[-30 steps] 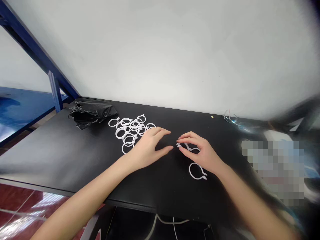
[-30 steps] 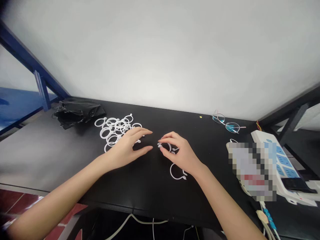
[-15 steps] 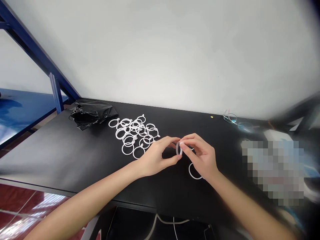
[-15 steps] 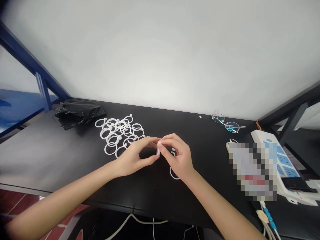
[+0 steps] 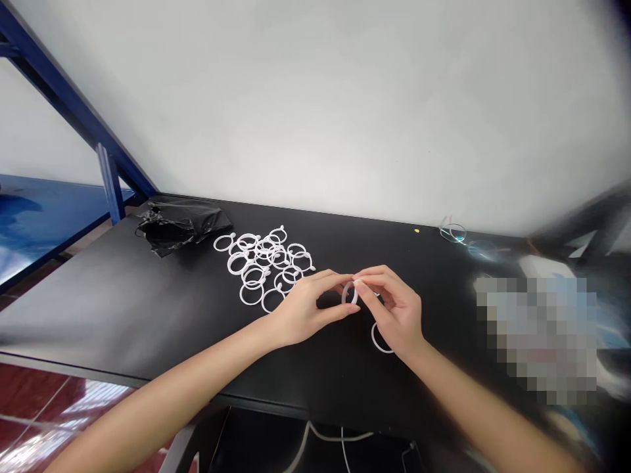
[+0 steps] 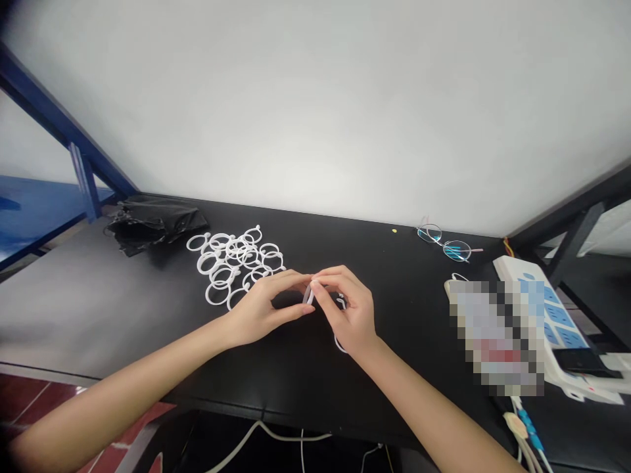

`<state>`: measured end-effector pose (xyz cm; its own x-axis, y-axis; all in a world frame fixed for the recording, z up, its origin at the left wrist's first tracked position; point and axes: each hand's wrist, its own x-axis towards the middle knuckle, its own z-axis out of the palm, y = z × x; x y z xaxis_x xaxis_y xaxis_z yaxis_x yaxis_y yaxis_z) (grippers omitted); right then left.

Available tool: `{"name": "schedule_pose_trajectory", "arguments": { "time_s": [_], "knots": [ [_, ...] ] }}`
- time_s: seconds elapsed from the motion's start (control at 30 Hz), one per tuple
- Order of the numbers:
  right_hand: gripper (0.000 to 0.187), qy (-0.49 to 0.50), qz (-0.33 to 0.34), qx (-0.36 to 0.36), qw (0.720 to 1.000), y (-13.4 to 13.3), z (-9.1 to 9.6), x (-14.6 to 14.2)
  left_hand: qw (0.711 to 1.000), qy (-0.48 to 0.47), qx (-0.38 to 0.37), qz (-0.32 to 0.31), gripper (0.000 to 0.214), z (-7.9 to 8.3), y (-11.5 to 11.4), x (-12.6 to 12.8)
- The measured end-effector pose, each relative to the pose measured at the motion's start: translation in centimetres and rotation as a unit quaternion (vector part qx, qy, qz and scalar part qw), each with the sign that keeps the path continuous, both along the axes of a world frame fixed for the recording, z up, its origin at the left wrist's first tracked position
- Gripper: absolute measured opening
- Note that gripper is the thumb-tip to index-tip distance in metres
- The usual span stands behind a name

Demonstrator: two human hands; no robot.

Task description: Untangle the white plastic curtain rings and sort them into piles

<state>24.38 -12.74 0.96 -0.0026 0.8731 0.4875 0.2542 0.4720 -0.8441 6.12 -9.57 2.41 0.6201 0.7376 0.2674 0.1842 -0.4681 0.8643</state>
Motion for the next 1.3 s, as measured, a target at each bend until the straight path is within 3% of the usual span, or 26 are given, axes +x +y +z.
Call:
{"name": "schedule_pose_trajectory", "arguments": {
  "time_s": [0.47,0.6,0.73,0.87,0.97,1.03,1.13,1.23,1.3],
  "knots": [
    [0.012,-0.019,-0.047,0.034,0.998,0.1,0.4,-0.1,1.0,-0.003,0.015,-0.011,0.031,0.0,-0.2,0.0],
    [0.008,-0.045,0.022,-0.056,0.997,1.2,1.7,1.9,0.997,0.026,0.068,0.014,0.031,-0.3,0.4,-0.3],
    [0.022,-0.188,0.095,-0.194,0.958,2.4,3.4,5.3,0.975,0.097,0.175,0.1,0.034,-1.0,1.8,-1.3],
    [0.021,-0.316,0.103,-0.192,0.923,2.8,3.4,7.0,0.936,0.218,0.224,0.159,0.036,-1.7,3.1,-2.6],
    [0.009,-0.342,0.1,-0.195,0.914,2.7,2.8,6.7,0.92,0.264,0.228,0.178,0.033,-1.8,3.3,-2.9],
    [0.007,-0.32,0.088,-0.189,0.924,2.6,2.6,6.0,0.924,0.256,0.225,0.172,0.03,-1.6,2.9,-2.6],
    [0.012,-0.24,0.055,-0.144,0.958,2.2,2.4,4.4,0.957,0.182,0.188,0.126,0.036,-1.0,1.9,-1.7],
    [0.013,-0.09,0.044,-0.099,0.99,1.5,2.1,2.5,0.989,0.091,0.104,0.061,0.052,-0.5,0.8,-0.8],
    [0.014,0.028,0.052,-0.102,0.993,1.0,1.7,1.3,0.998,0.044,0.047,0.025,0.052,-0.3,0.2,-0.3]
  ]
}}
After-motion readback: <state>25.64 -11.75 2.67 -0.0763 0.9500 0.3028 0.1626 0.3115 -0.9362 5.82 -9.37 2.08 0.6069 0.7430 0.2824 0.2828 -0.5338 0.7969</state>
